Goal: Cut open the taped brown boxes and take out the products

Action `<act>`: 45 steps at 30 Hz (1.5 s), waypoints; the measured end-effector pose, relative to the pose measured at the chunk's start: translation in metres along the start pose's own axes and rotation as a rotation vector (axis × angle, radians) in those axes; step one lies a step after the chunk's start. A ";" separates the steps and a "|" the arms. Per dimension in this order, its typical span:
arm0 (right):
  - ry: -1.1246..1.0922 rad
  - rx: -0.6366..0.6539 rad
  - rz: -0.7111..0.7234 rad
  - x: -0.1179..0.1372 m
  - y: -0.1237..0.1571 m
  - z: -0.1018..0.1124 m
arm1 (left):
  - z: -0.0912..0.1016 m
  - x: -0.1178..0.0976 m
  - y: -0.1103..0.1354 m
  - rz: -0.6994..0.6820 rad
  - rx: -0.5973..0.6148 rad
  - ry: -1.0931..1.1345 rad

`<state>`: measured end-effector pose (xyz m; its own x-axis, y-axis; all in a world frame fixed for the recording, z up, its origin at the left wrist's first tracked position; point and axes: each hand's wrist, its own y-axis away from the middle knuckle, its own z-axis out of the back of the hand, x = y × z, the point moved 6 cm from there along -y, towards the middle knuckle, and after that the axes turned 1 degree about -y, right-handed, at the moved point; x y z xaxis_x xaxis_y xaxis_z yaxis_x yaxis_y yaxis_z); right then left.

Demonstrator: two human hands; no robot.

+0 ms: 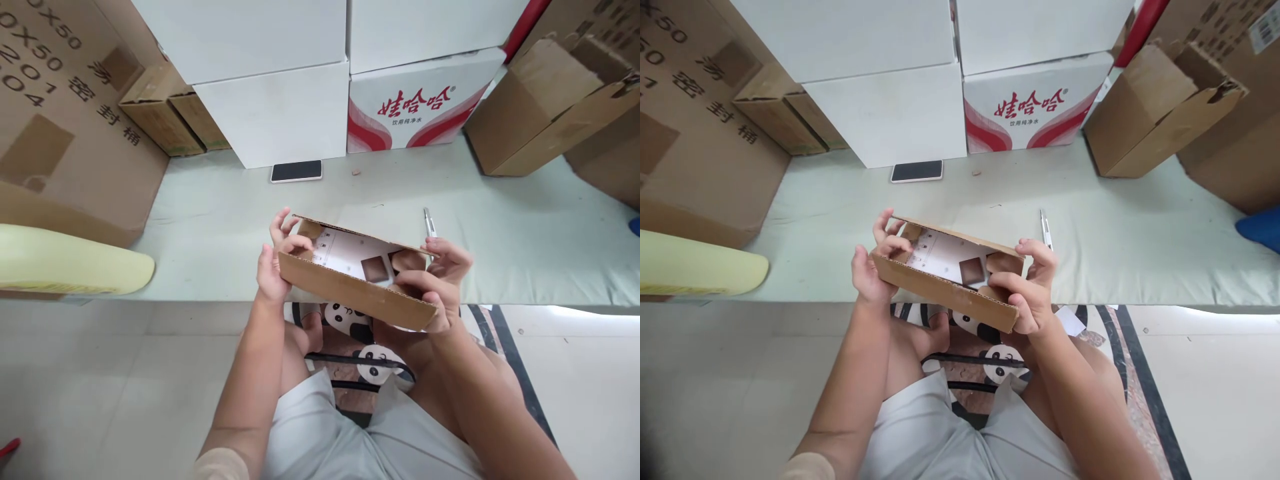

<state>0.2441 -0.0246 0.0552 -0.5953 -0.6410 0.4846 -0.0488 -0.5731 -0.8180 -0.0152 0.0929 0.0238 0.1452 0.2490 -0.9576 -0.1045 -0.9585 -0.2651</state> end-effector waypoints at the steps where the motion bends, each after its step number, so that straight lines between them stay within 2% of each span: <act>1: 0.031 -0.015 -0.021 -0.002 0.001 -0.001 | 0.000 -0.002 0.000 0.002 -0.008 0.017; 4: 0.130 -0.074 -0.101 -0.010 0.006 -0.001 | -0.004 -0.008 0.000 -0.006 -0.035 0.093; 7: 0.123 -0.109 -0.175 -0.016 0.013 0.000 | -0.008 -0.014 -0.001 -0.022 -0.076 0.139; 12: -0.037 -0.142 -0.097 -0.008 0.020 -0.003 | -0.004 -0.020 -0.003 -0.045 -0.122 0.078; 15: -0.086 -0.147 -0.064 0.001 0.025 -0.007 | 0.004 -0.046 0.005 -0.128 -0.242 -0.102; 17: -0.111 -0.147 -0.058 0.006 0.028 -0.009 | 0.000 -0.077 0.016 -0.217 -0.302 -0.311; 18: -0.120 -0.138 -0.046 0.009 0.030 -0.010 | -0.007 -0.093 0.020 -0.253 -0.293 -0.429; 20: -0.128 -0.101 -0.012 0.013 0.033 -0.012 | -0.028 -0.118 0.025 -0.251 -0.190 -0.651; 22: -0.113 -0.056 -0.003 0.011 0.038 -0.013 | -0.048 -0.128 0.022 -0.127 -0.028 -0.851; 25: -0.055 0.041 -0.094 -0.002 0.046 -0.015 | -0.062 -0.121 0.006 0.072 0.191 -1.134; 27: -0.015 0.104 -0.124 -0.007 0.051 -0.016 | -0.065 -0.111 -0.010 0.114 0.299 -1.240; 30: 0.010 0.155 -0.067 -0.002 0.058 -0.017 | -0.063 -0.091 -0.031 0.193 0.367 -1.317; 32: 0.008 0.185 -0.049 0.003 0.063 -0.020 | -0.060 -0.080 -0.039 0.276 0.359 -1.362; 35: 0.023 0.280 -0.128 0.004 0.072 -0.031 | -0.057 -0.070 -0.042 0.324 0.324 -1.421; 37: 0.030 0.345 -0.191 0.004 0.078 -0.040 | -0.058 -0.070 -0.041 0.280 0.298 -1.426; 39: 0.032 0.352 -0.219 0.008 0.080 -0.044 | -0.062 -0.073 -0.039 0.209 0.244 -1.382; 42: 0.064 0.282 -0.252 0.012 0.079 -0.046 | -0.067 -0.081 -0.036 0.105 0.132 -1.263; 45: 0.058 0.221 -0.269 0.009 0.074 -0.044 | -0.076 -0.089 -0.033 -0.003 0.099 -1.084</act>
<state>0.1997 -0.0505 -0.0143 -0.6299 -0.4257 0.6496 -0.0392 -0.8179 -0.5741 0.0500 0.0921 0.1263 -0.7945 0.2878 -0.5348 -0.1912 -0.9544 -0.2294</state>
